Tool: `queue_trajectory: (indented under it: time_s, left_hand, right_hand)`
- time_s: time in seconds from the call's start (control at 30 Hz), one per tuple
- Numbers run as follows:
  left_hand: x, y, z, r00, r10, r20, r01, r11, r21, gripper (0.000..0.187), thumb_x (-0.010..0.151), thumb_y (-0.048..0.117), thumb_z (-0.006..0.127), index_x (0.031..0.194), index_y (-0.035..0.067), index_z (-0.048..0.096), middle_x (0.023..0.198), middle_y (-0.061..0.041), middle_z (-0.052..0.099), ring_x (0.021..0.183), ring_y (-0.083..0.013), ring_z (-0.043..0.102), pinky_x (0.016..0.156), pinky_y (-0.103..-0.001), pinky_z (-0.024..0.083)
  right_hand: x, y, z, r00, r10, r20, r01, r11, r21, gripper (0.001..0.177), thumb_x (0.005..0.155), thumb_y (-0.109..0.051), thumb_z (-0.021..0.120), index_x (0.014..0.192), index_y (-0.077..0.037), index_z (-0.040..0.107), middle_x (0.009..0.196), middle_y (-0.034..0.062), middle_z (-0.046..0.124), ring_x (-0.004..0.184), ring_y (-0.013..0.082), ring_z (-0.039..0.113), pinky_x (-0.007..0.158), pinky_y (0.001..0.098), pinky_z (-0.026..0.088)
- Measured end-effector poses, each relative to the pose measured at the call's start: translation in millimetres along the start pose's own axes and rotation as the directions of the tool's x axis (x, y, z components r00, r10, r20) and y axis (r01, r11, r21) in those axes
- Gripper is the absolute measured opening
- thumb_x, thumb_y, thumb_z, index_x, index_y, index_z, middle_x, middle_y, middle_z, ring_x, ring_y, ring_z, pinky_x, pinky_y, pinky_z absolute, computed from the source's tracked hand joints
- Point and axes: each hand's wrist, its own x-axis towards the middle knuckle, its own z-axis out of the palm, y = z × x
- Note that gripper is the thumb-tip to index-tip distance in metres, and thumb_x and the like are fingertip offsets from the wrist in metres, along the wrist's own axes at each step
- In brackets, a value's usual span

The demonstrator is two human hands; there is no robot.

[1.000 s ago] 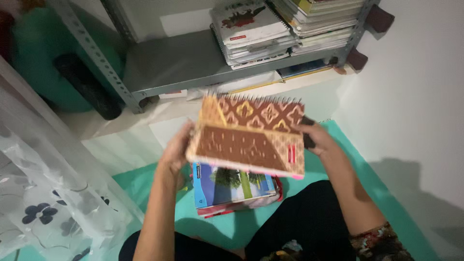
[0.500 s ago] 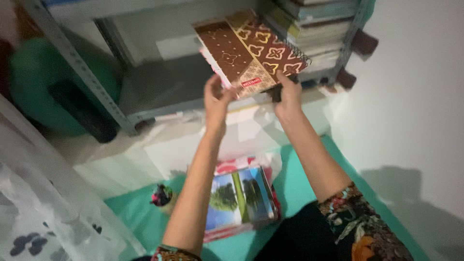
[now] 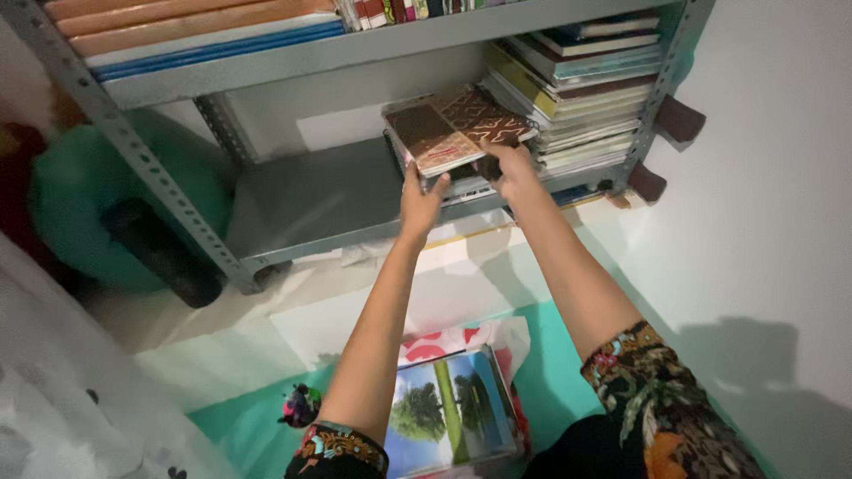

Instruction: The person sits on a teal mat and wipes the covers of several notebooks and books with a dark cloth, then places them on a metal shelf. They also wipe and place a red shopping bag, a box of colored pencils, and a cup of pens onto the shelf.

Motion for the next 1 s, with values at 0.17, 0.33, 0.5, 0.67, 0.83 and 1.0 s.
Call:
queue_trajectory:
  time_s: [0.17, 0.33, 0.5, 0.67, 0.83, 1.0]
  left_hand:
    - [15.0, -20.2, 15.3, 0.992, 0.122, -0.005, -0.121, 0.983, 0.138, 0.094, 0.091, 0.038, 0.073, 0.161, 0.002, 0.021, 0.164, -0.022, 0.034, 0.152, -0.0327, 0.033, 0.124, -0.047, 0.027]
    - [34.1, -24.3, 27.8, 0.993, -0.117, -0.015, 0.112, 0.900, 0.421, 0.089, 0.096, 0.039, 0.066, 0.162, 0.012, 0.013, 0.170, -0.007, 0.016, 0.156, -0.0270, 0.015, 0.117, -0.070, 0.007]
    - [35.6, -7.6, 19.1, 0.987, -0.111, -0.119, 0.162, 0.726, 0.669, 0.068, 0.100, 0.031, 0.061, 0.159, 0.027, 0.027, 0.165, 0.002, 0.037, 0.158, -0.0279, 0.023, 0.118, -0.074, 0.017]
    - [31.1, 7.6, 8.7, 0.987, -0.127, -0.094, 0.158, 0.805, 0.572, 0.069, 0.101, 0.031, 0.060, 0.161, 0.024, 0.025, 0.157, -0.010, 0.048, 0.154, -0.0340, 0.031, 0.118, -0.071, 0.025]
    - [-23.6, -5.9, -11.1, 0.977, 0.206, -0.054, -0.171, 0.910, 0.379, 0.071, 0.107, 0.027, 0.056, 0.160, 0.000, 0.018, 0.159, -0.029, 0.032, 0.148, -0.0428, 0.028, 0.117, -0.059, 0.024]
    - [-162.0, -70.9, -58.2, 0.985, 0.120, -0.122, -0.089, 0.969, 0.231, 0.058, 0.103, 0.021, 0.054, 0.154, -0.002, 0.038, 0.156, -0.025, 0.048, 0.146, -0.0383, 0.043, 0.120, -0.042, 0.033]
  right_hand:
    - [-9.8, -9.1, -7.9, 0.994, -0.053, -0.100, 0.016, 0.941, -0.338, 0.029, 0.083, 0.000, 0.078, 0.108, 0.004, 0.065, 0.098, 0.0169, 0.075, 0.075, 0.0268, 0.077, 0.057, 0.0331, 0.063]
    - [-18.8, -7.2, 2.8, 0.976, -0.124, -0.181, -0.008, 0.803, -0.596, 0.021, 0.087, -0.014, 0.081, 0.094, 0.003, 0.070, 0.077, 0.0130, 0.075, 0.055, 0.0197, 0.072, 0.041, 0.0263, 0.049]
    - [-18.8, 0.0, 13.5, 0.969, -0.184, -0.165, 0.017, 0.715, -0.698, 0.025, 0.087, -0.020, 0.080, 0.086, 0.003, 0.071, 0.069, 0.0112, 0.073, 0.049, 0.0200, 0.069, 0.037, 0.0280, 0.045]
    - [-18.3, 9.9, 15.4, 0.913, -0.358, -0.196, 0.018, 0.515, -0.857, 0.033, 0.089, -0.027, 0.084, 0.085, 0.004, 0.074, 0.066, 0.0123, 0.071, 0.048, 0.0195, 0.068, 0.041, 0.0276, 0.048]
    - [-48.7, 15.1, 5.2, 0.948, -0.304, -0.099, 0.188, 0.781, -0.595, 0.031, 0.089, -0.027, 0.081, 0.096, 0.000, 0.068, 0.073, 0.0079, 0.073, 0.050, 0.0166, 0.067, 0.041, 0.0295, 0.047]
    - [-149.7, 68.4, -45.7, 0.967, -0.192, -0.170, 0.062, 0.819, -0.571, 0.034, 0.087, -0.031, 0.078, 0.102, -0.002, 0.068, 0.081, 0.0061, 0.075, 0.062, 0.0121, 0.072, 0.048, 0.0270, 0.051]
